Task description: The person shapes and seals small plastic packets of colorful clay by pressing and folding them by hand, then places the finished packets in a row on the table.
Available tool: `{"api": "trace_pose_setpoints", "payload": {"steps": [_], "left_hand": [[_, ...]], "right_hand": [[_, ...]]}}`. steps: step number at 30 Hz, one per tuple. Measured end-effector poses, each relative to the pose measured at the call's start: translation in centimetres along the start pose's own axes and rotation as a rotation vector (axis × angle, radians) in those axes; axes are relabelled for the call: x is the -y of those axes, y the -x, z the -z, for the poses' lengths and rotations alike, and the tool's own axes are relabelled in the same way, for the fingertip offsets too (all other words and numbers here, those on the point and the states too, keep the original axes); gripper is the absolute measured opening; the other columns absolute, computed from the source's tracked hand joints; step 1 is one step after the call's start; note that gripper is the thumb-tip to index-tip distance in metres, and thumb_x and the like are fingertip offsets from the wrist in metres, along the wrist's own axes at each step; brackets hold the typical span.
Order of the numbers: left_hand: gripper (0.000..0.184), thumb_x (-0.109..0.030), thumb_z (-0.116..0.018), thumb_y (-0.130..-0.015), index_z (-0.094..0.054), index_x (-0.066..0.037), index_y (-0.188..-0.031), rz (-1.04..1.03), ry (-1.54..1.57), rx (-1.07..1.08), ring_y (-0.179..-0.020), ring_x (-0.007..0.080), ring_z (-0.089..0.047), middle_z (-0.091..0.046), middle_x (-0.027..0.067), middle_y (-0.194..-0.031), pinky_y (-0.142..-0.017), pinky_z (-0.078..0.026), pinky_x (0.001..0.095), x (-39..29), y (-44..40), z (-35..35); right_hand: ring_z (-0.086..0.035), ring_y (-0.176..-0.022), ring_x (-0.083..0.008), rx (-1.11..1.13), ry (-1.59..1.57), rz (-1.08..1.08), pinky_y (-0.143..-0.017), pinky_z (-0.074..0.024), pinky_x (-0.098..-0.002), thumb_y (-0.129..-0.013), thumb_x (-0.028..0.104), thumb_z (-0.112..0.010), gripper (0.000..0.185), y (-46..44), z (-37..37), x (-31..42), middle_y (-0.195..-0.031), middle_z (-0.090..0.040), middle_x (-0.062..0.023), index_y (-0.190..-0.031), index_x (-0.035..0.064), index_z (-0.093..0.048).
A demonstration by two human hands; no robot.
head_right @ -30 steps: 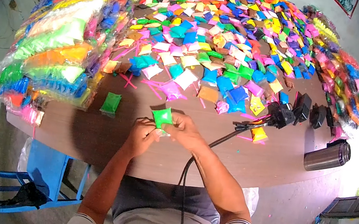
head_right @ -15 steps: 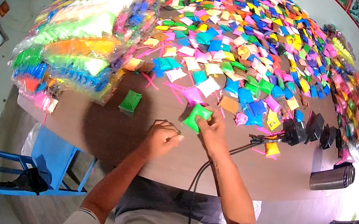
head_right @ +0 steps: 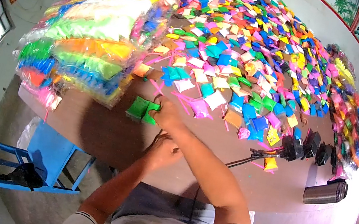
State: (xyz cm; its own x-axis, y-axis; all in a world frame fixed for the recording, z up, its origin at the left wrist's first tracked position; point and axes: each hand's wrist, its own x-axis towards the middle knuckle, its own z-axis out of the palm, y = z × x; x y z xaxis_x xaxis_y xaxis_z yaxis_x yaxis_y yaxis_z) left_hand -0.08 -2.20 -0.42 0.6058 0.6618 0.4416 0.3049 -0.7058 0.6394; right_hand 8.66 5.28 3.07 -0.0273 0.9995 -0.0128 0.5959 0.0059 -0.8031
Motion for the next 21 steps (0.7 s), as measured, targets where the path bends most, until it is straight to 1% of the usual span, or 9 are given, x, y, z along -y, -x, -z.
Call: {"api": "trace_pose_setpoints", "payload": {"steps": [1, 3, 6, 7, 9, 12, 15, 18, 21], "left_hand": [[0.012, -0.013, -0.067, -0.075, -0.061, -0.003, -0.077, 0.038, 0.006, 0.006, -0.081, 0.0318, -0.059, -0.061, 0.0121, -0.077, -0.08, -0.041, 0.0454, 0.0, 0.0, 0.0], [0.017, -0.01, -0.068, -0.072, -0.064, -0.001, -0.087, 0.114, 0.021, 0.018, -0.087, 0.0345, -0.061, -0.064, 0.0157, -0.082, -0.082, -0.043, 0.0469, -0.2, -0.1, -0.1], [0.018, -0.008, -0.068, -0.071, -0.063, 0.0, -0.087, 0.097, -0.015, -0.057, -0.088, 0.0361, -0.06, -0.064, 0.0169, -0.083, -0.08, -0.044, 0.0467, -0.5, -0.2, -0.1], [0.018, -0.008, -0.068, -0.071, -0.063, 0.0, -0.087, 0.095, -0.01, -0.061, -0.088, 0.0361, -0.06, -0.064, 0.0169, -0.083, -0.08, -0.044, 0.0467, -0.4, -0.2, -0.1], [0.025, -0.008, -0.067, -0.072, -0.061, 0.001, -0.094, 0.174, 0.033, 0.106, -0.094, 0.0381, -0.058, -0.063, 0.019, -0.091, -0.082, -0.044, 0.0476, -0.2, -0.2, 0.0], [0.035, -0.009, -0.067, -0.072, -0.059, 0.002, -0.104, 0.132, 0.055, 0.013, -0.098, 0.0386, -0.056, -0.061, 0.0211, -0.101, -0.085, -0.043, 0.0477, 0.1, 0.2, -0.6], [0.042, -0.009, -0.067, -0.073, -0.056, 0.002, -0.112, 0.138, 0.071, 0.059, -0.103, 0.0386, -0.055, -0.059, 0.0224, -0.107, -0.087, -0.042, 0.048, 0.1, 0.1, -0.5], [0.041, -0.009, -0.067, -0.073, -0.056, 0.002, -0.111, 0.192, 0.096, 0.095, -0.103, 0.0383, -0.055, -0.059, 0.023, -0.106, -0.088, -0.041, 0.048, -0.4, -0.2, -0.1], [0.041, -0.01, -0.067, -0.073, -0.056, 0.002, -0.111, 0.185, 0.097, 0.051, -0.102, 0.0387, -0.055, -0.059, 0.0233, -0.106, -0.088, -0.041, 0.048, -0.3, 0.1, -0.3]], "right_hand": [[-0.064, -0.077, -0.0232, 0.003, 0.003, 0.003, -0.07, -0.0506, -0.0361, -0.074, 0.017, -0.077, 0.035, -0.2, -0.5, -0.1, -0.087, -0.065, -0.0126, -0.102, 0.0028, -0.062], [-0.063, -0.093, -0.0326, -0.06, 0.108, 0.08, -0.081, -0.0501, -0.041, -0.072, 0.016, -0.077, 0.041, -0.1, -1.2, -0.2, -0.091, -0.066, -0.0174, -0.108, 0.0035, -0.061], [-0.059, -0.101, -0.0383, -0.178, 0.303, 0.161, -0.086, -0.0488, -0.0448, -0.072, 0.015, -0.075, 0.045, 0.5, -1.5, 0.1, -0.098, -0.064, -0.0203, -0.114, 0.0055, -0.061], [-0.059, -0.101, -0.0383, -0.178, 0.309, 0.16, -0.086, -0.0488, -0.0448, -0.072, 0.015, -0.075, 0.045, 0.7, -1.3, 0.2, -0.098, -0.064, -0.0203, -0.114, 0.0055, -0.061], [-0.057, -0.105, -0.0391, -0.235, 0.252, 0.243, -0.089, -0.0474, -0.0456, -0.074, 0.015, -0.073, 0.048, 1.5, -0.6, 0.4, -0.105, -0.06, -0.0212, -0.12, 0.008, -0.06], [-0.057, -0.103, -0.0388, -0.132, 0.325, 0.305, -0.089, -0.0469, -0.0456, -0.076, 0.016, -0.073, 0.049, 2.3, 0.0, 1.0, -0.108, -0.059, -0.0207, -0.123, 0.0087, -0.059], [-0.058, -0.101, -0.0388, -0.114, 0.297, 0.304, -0.086, -0.0476, -0.0454, -0.075, 0.016, -0.074, 0.05, 1.8, -0.5, 0.6, -0.103, -0.059, -0.0202, -0.122, 0.0092, -0.06], [-0.059, -0.102, -0.0334, -0.099, 0.311, 0.291, -0.085, -0.0508, -0.0432, -0.073, 0.019, -0.077, 0.048, 2.1, 0.0, 1.2, -0.11, -0.059, -0.0154, -0.117, 0.0089, -0.062], [-0.059, -0.102, -0.0336, -0.093, 0.314, 0.335, -0.084, -0.0509, -0.043, -0.072, 0.02, -0.078, 0.049, 1.8, -0.3, 1.4, -0.109, -0.059, -0.016, -0.116, 0.0085, -0.062]]}}
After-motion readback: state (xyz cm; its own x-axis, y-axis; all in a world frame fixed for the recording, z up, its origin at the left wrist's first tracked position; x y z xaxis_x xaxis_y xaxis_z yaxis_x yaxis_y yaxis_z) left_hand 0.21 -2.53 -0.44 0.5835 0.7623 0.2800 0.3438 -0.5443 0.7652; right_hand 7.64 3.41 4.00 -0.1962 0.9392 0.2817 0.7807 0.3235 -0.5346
